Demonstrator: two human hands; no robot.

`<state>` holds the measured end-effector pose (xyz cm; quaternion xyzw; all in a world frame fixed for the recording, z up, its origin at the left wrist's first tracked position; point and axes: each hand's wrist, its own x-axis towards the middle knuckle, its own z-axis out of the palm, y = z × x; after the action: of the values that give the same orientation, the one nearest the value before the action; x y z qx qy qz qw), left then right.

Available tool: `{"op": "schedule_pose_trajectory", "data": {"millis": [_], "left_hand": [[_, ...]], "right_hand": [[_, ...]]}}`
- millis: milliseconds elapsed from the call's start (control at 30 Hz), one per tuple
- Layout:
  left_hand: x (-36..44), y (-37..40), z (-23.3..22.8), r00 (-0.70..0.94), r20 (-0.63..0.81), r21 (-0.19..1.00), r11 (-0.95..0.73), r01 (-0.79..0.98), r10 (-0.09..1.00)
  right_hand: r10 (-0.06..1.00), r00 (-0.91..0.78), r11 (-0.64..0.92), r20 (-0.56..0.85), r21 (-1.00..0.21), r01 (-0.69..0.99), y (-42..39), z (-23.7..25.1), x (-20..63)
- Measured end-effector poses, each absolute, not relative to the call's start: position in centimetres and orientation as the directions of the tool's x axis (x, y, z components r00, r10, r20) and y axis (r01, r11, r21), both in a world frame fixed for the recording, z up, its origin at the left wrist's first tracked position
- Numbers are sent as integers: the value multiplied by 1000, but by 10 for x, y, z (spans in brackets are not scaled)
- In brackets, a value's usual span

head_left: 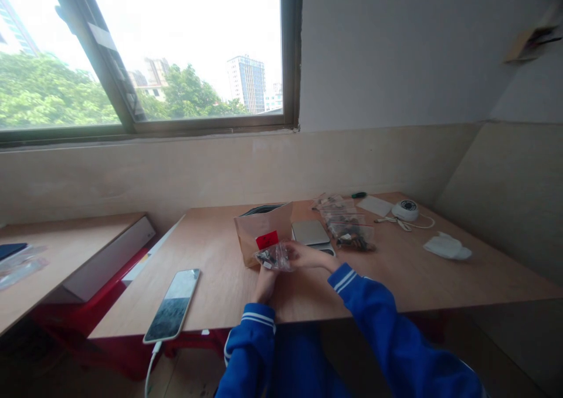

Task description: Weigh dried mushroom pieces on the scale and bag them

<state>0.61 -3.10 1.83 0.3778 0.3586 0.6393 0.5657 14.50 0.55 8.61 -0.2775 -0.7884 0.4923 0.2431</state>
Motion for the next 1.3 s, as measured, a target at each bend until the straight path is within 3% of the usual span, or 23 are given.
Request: {"op": "schedule_pose_trajectory", "data": {"millis": [200, 433, 567, 733, 867, 1033, 1167, 1233, 1300], "left_hand": [[3, -28, 11, 37, 108, 893, -81, -444, 993], [4, -23, 3, 37, 53, 847, -25, -532, 998], [3, -22, 1, 16, -6, 822, 14, -570, 1000], [2, -22, -2, -53, -85, 809, 38, -587, 995], [2, -21, -5, -69, -99, 806, 40, -590, 993], [3, -22, -2, -57, -104, 797, 49, -602, 993], [4, -22, 1, -55, -102, 791, 47, -610, 993], [4, -22, 1, -34, -85, 792, 47, -609, 996], [3, -20, -2, -24, -73, 795, 44, -605, 997]], "right_hand": [[686, -727, 257, 40, -947, 191, 14, 74, 151], [826, -561, 125, -47, -956, 265, 22, 60, 172], [844, -532, 230, 61, -939, 257, 23, 83, 177], [827, -326, 522, 458, -841, 143, 23, 153, 154], [712, -268, 702, 649, -644, 304, 29, 187, 121], [615, -335, 750, 714, -399, 528, 32, 176, 104], [583, -180, 752, 792, -443, 487, 12, 159, 119], [632, -158, 736, 759, -523, 429, 2, 145, 131], [722, -240, 681, 649, -606, 412, -4, 128, 142]]}}
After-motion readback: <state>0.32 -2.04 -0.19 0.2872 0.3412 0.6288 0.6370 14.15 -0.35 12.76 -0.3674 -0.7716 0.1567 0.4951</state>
